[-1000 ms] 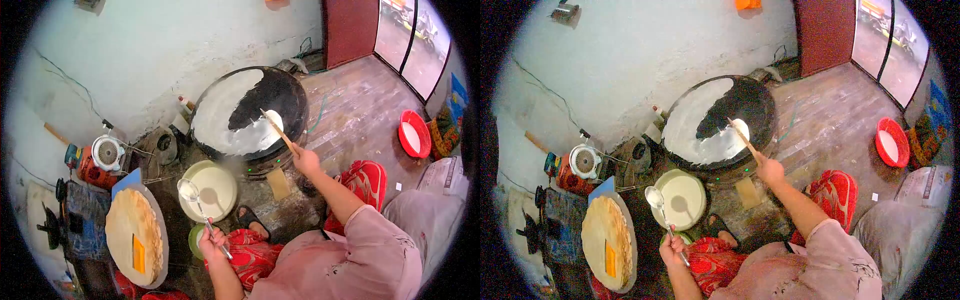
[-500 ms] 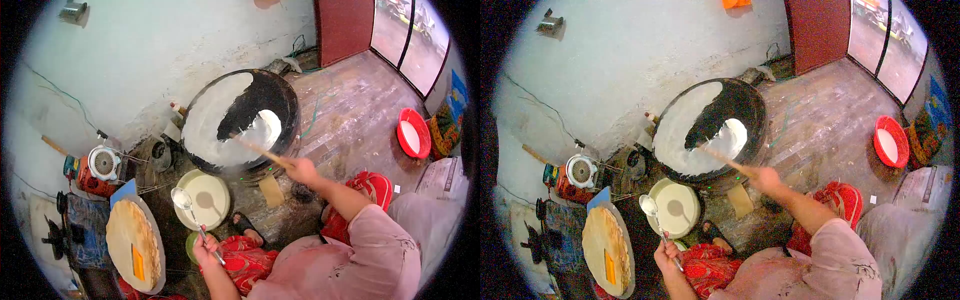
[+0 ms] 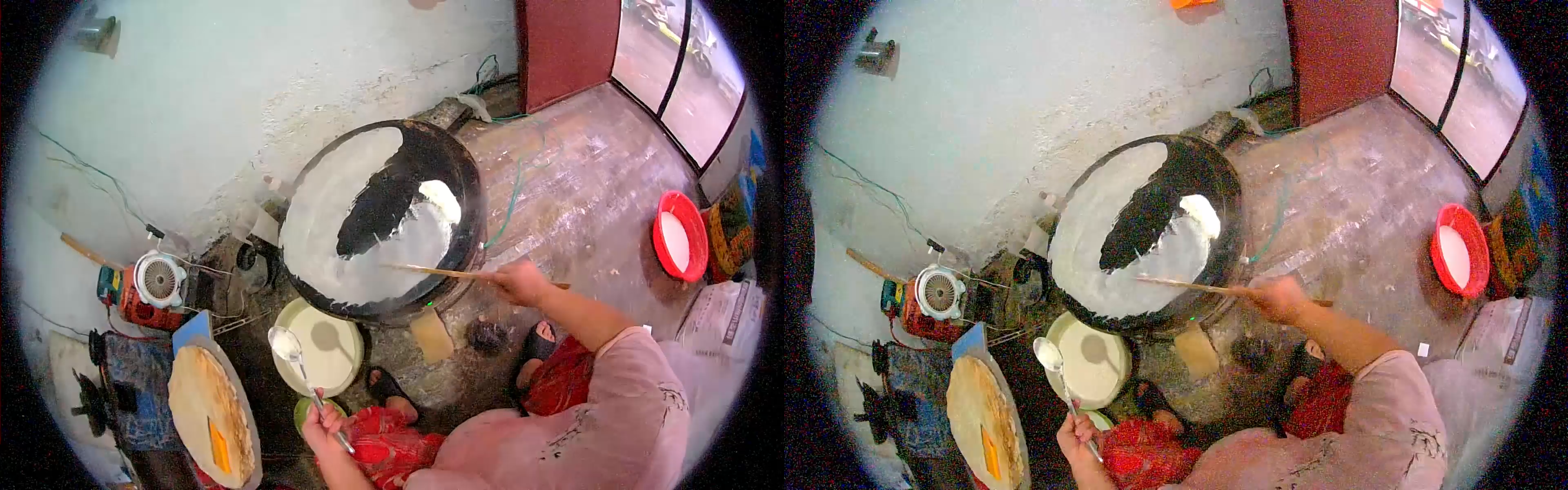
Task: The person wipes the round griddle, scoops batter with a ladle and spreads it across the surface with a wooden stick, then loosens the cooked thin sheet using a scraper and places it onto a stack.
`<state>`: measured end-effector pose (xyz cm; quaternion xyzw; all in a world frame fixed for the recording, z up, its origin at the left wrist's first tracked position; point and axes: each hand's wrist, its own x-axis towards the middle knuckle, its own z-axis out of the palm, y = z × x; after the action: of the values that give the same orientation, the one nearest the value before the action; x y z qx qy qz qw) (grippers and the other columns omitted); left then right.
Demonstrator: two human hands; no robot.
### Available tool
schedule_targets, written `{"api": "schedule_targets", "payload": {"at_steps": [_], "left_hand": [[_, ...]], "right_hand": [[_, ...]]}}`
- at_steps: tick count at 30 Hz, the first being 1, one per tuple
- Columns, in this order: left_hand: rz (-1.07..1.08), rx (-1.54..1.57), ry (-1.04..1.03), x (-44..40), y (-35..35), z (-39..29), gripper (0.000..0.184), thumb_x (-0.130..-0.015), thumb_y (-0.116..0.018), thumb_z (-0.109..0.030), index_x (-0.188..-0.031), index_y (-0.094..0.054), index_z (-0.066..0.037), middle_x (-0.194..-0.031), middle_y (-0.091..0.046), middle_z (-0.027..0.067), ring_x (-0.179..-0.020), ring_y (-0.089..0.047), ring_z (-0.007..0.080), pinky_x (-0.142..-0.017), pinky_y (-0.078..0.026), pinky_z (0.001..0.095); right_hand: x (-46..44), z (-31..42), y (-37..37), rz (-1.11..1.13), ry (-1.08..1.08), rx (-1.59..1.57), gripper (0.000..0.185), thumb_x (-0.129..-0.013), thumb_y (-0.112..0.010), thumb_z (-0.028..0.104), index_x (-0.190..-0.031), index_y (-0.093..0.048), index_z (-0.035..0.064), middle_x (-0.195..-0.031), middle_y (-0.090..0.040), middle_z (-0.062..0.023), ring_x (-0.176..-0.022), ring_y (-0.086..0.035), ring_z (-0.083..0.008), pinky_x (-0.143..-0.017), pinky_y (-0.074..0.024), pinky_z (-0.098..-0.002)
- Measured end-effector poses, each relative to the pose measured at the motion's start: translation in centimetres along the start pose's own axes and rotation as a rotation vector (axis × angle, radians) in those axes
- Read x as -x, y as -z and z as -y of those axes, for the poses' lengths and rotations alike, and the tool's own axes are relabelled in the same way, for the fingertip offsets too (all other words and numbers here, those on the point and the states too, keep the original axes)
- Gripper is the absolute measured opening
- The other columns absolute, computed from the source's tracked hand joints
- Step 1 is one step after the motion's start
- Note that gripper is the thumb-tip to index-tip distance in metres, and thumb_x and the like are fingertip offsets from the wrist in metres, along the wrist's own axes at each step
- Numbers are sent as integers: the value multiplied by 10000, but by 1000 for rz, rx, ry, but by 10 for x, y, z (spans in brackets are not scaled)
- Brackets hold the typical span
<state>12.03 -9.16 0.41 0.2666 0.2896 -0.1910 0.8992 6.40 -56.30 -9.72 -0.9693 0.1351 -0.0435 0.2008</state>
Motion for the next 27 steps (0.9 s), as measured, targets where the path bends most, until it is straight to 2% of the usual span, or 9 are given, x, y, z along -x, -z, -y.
{"api": "schedule_targets", "payload": {"at_steps": [7,10,12,13,16,18,24,26,27], "left_hand": [[-46,45,-48,-16,-11,15,318,-936,-329,-164,-1131,-491,28,-626,-403,46,-447,-383,128,-361,-346,270],[-92,107,-48,-18,-34,26,332,-943,-315,-174,-1125,-489,41,-633,-411,49,-449,-388,130,-354,-347,277],[66,-89,-45,-34,-11,14,340,-947,-318,-188,-1165,-471,23,-652,-420,47,-461,-387,121,-366,-357,273],[-45,-12,-42,-29,-29,21,328,-944,-330,-199,-1145,-483,12,-630,-415,40,-447,-385,113,-359,-349,255],[-162,60,-46,-29,-43,32,311,-941,-338,-195,-1115,-510,-4,-608,-415,36,-430,-378,109,-344,-335,240],[-168,32,-58,-36,-41,32,308,-937,-346,-189,-1110,-525,-7,-607,-418,42,-432,-381,111,-339,-334,242],[-135,54,-13,-54,-24,24,314,-934,-350,-186,-1143,-517,-21,-651,-442,50,-447,-358,104,-351,-296,230],[-157,-302,-113,-47,-39,32,266,-927,-354,-248,-914,-486,-17,-602,-346,16,-459,-288,120,-397,-300,246],[-137,-230,-99,-46,-46,32,291,-943,-309,-221,-1040,-483,-8,-628,-348,28,-467,-283,129,-402,-299,249]], "right_hand": [[-102,-63,21,-197,39,309,514,-724,-557,127,-1194,-532,335,-769,-625,-69,-649,-606,-272,-529,-477,-384],[-119,-44,25,-288,-99,-73,429,-744,-536,104,-1120,-595,303,-653,-584,-73,-594,-588,-273,-519,-472,-384],[-88,-53,38,-153,420,-142,357,-775,-512,114,-1063,-630,288,-565,-519,-84,-547,-564,-279,-522,-467,-396],[-90,-80,38,-156,425,-139,357,-775,-512,114,-1063,-630,288,-565,-519,-84,-547,-564,-279,-522,-467,-396],[-118,-139,41,-64,234,83,393,-769,-553,183,-1142,-571,307,-808,-626,-80,-712,-603,-278,-585,-476,-412],[-163,-128,42,-342,188,215,337,-781,-531,154,-1066,-623,309,-542,-487,-91,-548,-552,-296,-537,-465,-385],[-185,-69,49,26,-138,-67,343,-799,-505,159,-1077,-623,322,-964,-636,-70,-758,-610,-273,-641,-488,-385],[-177,-126,36,-67,235,99,323,-817,-488,173,-1074,-623,315,-929,-639,-80,-759,-609,-282,-655,-488,-394],[-185,-127,41,-65,235,99,323,-817,-488,173,-1074,-623,315,-929,-639,-80,-759,-609,-282,-655,-488,-394]]}}
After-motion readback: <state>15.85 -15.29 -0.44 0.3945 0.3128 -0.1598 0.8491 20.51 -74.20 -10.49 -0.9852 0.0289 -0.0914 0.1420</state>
